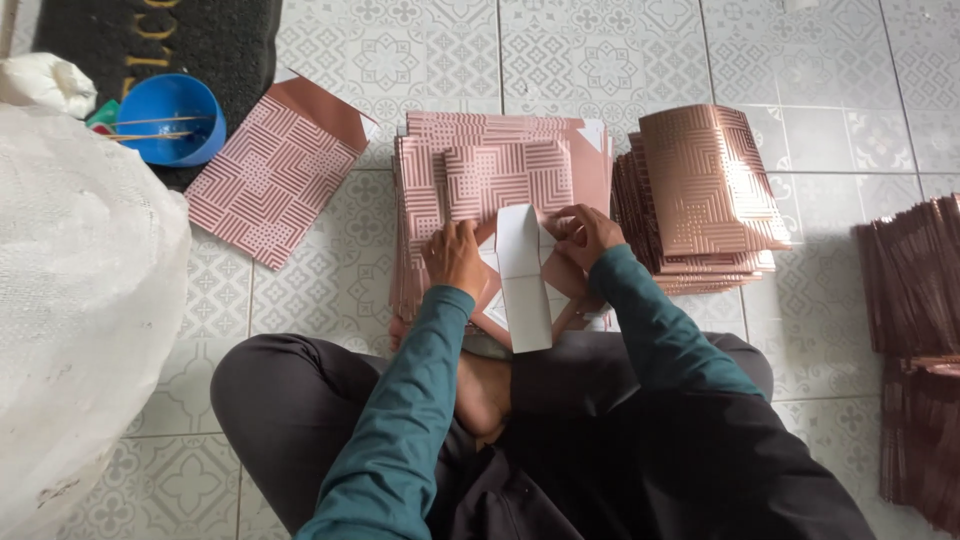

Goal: The person sits on the floor and folds flat patterned paper sheets into small rectangular packs. They fold the sides inward, tuck the top flap, and press the pack flat before stacking it with others.

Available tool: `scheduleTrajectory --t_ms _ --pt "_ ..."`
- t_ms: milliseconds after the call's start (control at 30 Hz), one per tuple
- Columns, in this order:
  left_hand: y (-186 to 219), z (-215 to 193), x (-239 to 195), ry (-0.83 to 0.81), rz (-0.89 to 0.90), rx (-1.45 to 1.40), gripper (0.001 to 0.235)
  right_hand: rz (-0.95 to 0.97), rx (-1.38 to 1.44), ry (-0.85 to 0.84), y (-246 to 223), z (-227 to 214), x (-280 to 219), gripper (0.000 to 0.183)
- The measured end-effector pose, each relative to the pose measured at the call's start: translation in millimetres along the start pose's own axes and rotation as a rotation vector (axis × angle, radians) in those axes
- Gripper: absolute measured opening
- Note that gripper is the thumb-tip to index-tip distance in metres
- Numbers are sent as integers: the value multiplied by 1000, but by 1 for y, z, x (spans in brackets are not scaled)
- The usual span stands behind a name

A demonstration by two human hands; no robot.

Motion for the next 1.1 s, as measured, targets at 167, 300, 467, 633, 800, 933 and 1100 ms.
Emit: scheduleTrajectory --t_ms 167,300,467,633,800,933,1100 --pt "9 -18 -6 -11 63 28 23 -53 -4 -130 -20 1 9 41" --pt "20 -24 -19 121 177 101 33 -284 14 -74 -44 -4 -12 25" --pt "31 -50 -54 567 420 119 14 -499 70 -47 -71 -25 -45 26" --pt "38 -61 -96 673 509 226 21 -657 -22 3 -102 -30 -72 36" --pt "27 -48 -116 552 525 197 52 -738 -330 146 -111 -8 -83 38" --pt "27 -41 -121 498 501 237 60 -805 -311 181 -161 12 -94 41" --pt "27 -37 -118 486 468 211 41 -583 -229 245 -198 57 -82 52"
Point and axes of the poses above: each hand's wrist, its own x-axis towards the middle knuckle, its own z-axis out of the palm, y = z × x, the point moved 8 cm from there along x, towards the middle knuckle, and after that the axes turned 8 degrees about x, right-handed, at the moved point
